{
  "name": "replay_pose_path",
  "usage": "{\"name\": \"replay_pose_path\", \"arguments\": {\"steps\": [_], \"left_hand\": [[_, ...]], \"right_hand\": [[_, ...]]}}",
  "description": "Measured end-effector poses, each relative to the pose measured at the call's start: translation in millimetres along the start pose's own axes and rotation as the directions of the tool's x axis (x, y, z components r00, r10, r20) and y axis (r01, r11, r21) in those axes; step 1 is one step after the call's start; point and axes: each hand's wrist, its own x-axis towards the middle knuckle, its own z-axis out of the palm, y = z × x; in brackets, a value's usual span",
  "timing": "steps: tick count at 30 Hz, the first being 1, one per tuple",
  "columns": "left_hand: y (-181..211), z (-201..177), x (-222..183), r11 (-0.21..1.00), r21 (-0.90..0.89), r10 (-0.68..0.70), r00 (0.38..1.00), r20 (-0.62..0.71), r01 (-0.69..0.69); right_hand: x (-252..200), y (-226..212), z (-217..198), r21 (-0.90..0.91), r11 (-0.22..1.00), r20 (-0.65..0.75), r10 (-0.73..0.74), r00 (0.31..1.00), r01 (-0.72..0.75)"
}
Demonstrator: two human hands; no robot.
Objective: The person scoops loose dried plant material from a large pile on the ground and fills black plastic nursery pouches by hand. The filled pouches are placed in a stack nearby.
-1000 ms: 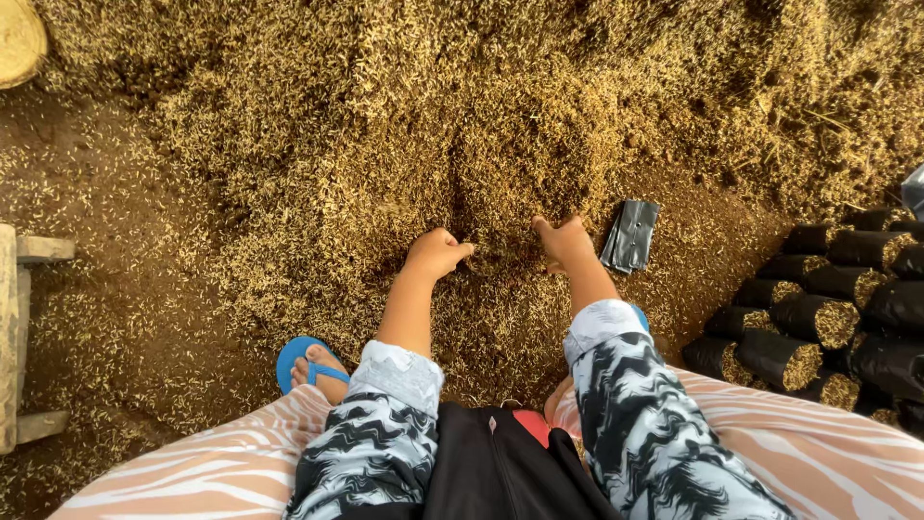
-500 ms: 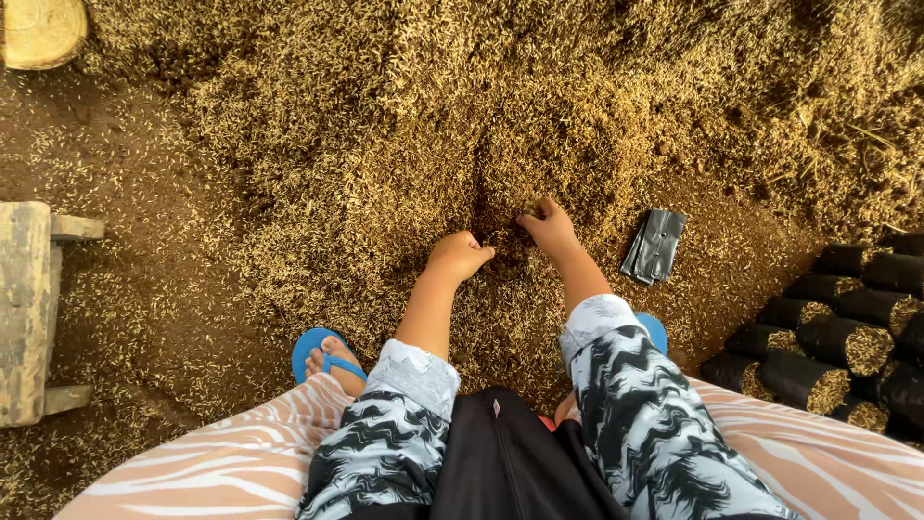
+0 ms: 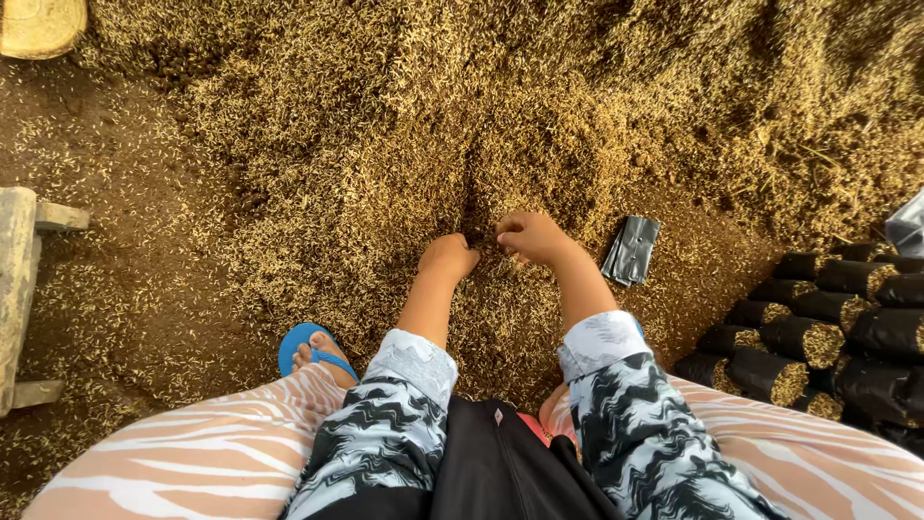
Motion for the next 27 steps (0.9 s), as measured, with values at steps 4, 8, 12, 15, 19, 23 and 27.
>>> {"name": "replay_pose_path", "arguments": {"steps": [4,8,12,15,19,23,27], "left_hand": [[-7,8,8,0.999,-0.034,0.000,0.999,-0.033,-0.001],[-16,17,18,0.998,-0.017,0.059,0.994,-0.096,-0.061],[-14,19,16,0.995,0.033,0.099,0.990,-0.097,-0.096],[-9,13,11,0.996,0.037,0.080,0.993,-0.082,-0.077],[-7,11,9,0.984,-0.174,0.019,0.991,-0.135,-0.042],[-2,26,18,0.902,-0.340,0.159,0.936,-0.314,-0.267],[-4,40,29,0.921,-0.241,0.180,0.883,-0.433,-0.306]], "right_hand": [[12,23,24,0.223,0.975,0.011,-0.006,1.000,0.003],[35,49,56,0.321,0.942,-0.023,-0.101,0.995,0.103],[40,54,66,0.209,0.976,-0.096,-0.046,0.994,0.065],[33,41,56,0.223,0.974,-0.058,-0.033,0.998,0.046],[21,25,34,0.110,0.989,-0.196,-0.080,0.977,0.103],[18,24,36,-0.006,0.993,-0.427,-0.110,0.898,0.119],[30,33,49,-0.049,0.987,-0.410,-0.160,0.898,0.153]]}}
